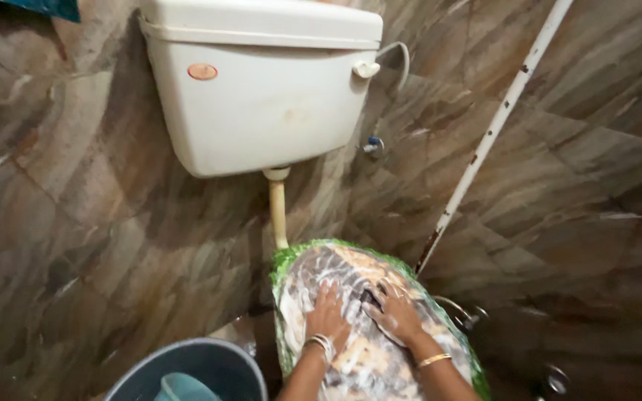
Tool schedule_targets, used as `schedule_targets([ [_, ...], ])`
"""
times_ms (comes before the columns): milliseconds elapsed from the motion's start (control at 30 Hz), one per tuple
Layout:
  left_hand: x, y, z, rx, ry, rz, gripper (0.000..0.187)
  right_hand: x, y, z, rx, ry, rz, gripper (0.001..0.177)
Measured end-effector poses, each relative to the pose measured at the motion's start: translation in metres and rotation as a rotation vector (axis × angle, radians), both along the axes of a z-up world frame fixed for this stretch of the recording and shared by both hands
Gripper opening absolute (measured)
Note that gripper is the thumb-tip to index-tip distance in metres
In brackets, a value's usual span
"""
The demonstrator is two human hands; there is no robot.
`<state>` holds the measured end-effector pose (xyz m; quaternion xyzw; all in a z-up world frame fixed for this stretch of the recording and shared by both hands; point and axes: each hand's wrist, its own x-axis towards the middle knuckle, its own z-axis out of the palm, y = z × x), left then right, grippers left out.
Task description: The person washes a large, patterned cloth placed on a green mat over a toilet bowl. They use a blue cup to pour water from a bucket onto the cloth and scrub it with both hands, creating a soapy lather. The person repeatedly pours water and scrubs the fabric throughout the clip.
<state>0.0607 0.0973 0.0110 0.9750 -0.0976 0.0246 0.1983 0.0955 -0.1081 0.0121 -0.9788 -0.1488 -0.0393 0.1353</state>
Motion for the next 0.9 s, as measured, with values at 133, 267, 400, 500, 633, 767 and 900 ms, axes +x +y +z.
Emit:
schedule_targets([
  [133,0.001,0.001,0.004,-0.305,-0.271,0.144,0.083,0.01,0.051,-0.045,0.011,-0.206,0.285,0.064],
  [267,-0.009,0.005,0.016,-0.086,0.009,0.223,0.083,0.032,0.036,-0.029,0.022,-0.066,0.377,0.062],
  [400,-0.014,0.005,0.03,0.243,-0.017,0.149,0.084,0.07,0.031,-0.027,-0.091,-0.175,-0.044,0.067],
  [500,-0.012,0.009,0.04,0.01,0.018,0.211,0.096,0.08,0.052,-0.059,-0.025,-0.301,0.264,0.073],
  [633,-0.014,0.01,0.035,0.263,0.001,0.047,0.07,0.085,0.05,-0.047,0.19,-0.051,0.444,0.07],
  [767,-0.004,0.008,0.016,-0.063,-0.015,0.24,0.083,0.098,0.062,-0.033,-0.032,-0.084,-0.01,0.067],
  [900,0.004,0.005,0.002,-0.27,-0.282,0.286,0.075,0.092,0.106,-0.065,0.142,-0.216,0.472,0.065],
])
